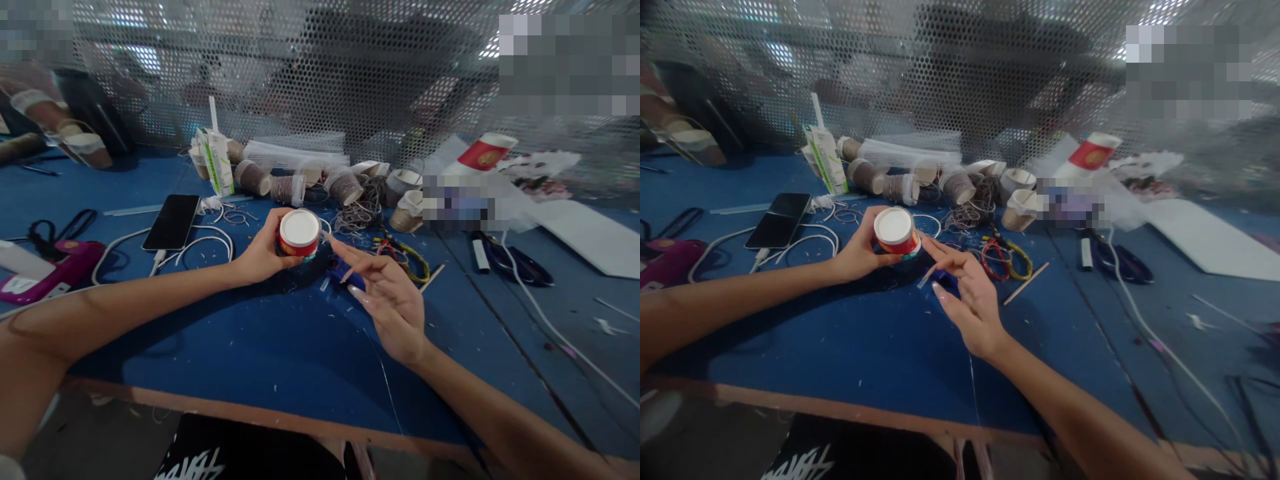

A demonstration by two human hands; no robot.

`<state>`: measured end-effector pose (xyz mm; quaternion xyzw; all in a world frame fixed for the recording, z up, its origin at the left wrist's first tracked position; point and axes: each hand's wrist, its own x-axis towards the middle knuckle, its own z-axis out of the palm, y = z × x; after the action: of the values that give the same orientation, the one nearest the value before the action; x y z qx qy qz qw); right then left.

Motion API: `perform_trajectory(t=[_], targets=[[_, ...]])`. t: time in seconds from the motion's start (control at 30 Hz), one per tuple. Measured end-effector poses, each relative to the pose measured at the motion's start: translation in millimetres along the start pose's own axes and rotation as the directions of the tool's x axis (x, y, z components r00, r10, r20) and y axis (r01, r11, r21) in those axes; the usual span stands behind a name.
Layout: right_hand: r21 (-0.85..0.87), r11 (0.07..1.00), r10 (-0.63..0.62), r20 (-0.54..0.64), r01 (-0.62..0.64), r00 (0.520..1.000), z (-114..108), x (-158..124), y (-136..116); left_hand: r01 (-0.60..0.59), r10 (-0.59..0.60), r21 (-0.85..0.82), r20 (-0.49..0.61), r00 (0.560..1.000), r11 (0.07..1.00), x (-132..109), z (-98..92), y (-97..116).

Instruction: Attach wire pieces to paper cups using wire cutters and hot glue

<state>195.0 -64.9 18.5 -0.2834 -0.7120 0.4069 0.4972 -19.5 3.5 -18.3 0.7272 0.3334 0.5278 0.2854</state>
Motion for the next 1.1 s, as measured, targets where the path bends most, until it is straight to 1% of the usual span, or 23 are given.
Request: perform_trajectory(t=[0.1, 0.2, 0.43, 0.57, 0.67, 0.87, 1.1], targets=[[0.020, 0.999, 0.035, 0.025, -0.035, 0.999, 1.2, -0.5, -2.2, -0.004, 0.004, 0.001, 0.005, 1.000, 1.000, 0.3, -0.2, 0.6], [0.028, 0.999, 0.042, 0.026, -0.042, 0.999, 1.7, -1.2, -2.5, -0.008, 0.008, 0.010, 0.000, 1.000, 1.000, 0.4, -0.6, 0.4], [0.049, 0.999, -0.024, 0.000, 0.024, 1.000, 0.7, -0.1, -0.6, -0.033, 0.034, 0.040, -0.015, 0.999, 0.999, -0.5, -0.8, -0.7], [0.036, 0.999, 0.032, 0.013, -0.032, 0.999, 1.2, -0.1, -2.3, -0.079, 0.080, 0.075, -0.019, 0.997, 0.994, -0.5, -1.0, -1.9], [0.071, 0.997, 0.041, 0.027, -0.043, 0.999, 1.2, -0.9, -2.2, -0.112, 0.115, 0.096, -0.017, 0.993, 0.989, -0.2, -1.0, -3.8], [0.123, 0.992, -0.002, 0.063, -0.006, 0.998, 0.1, -1.3, -0.4, -0.146, 0.149, 0.109, -0.016, 0.989, 0.983, -0.4, -1.3, -7.4], [0.119, 0.993, -0.020, 0.073, 0.012, 0.997, -0.2, -1.2, -1.0, -0.157, 0.159, 0.095, -0.011, 0.987, 0.983, -0.1, -2.2, -8.9]])
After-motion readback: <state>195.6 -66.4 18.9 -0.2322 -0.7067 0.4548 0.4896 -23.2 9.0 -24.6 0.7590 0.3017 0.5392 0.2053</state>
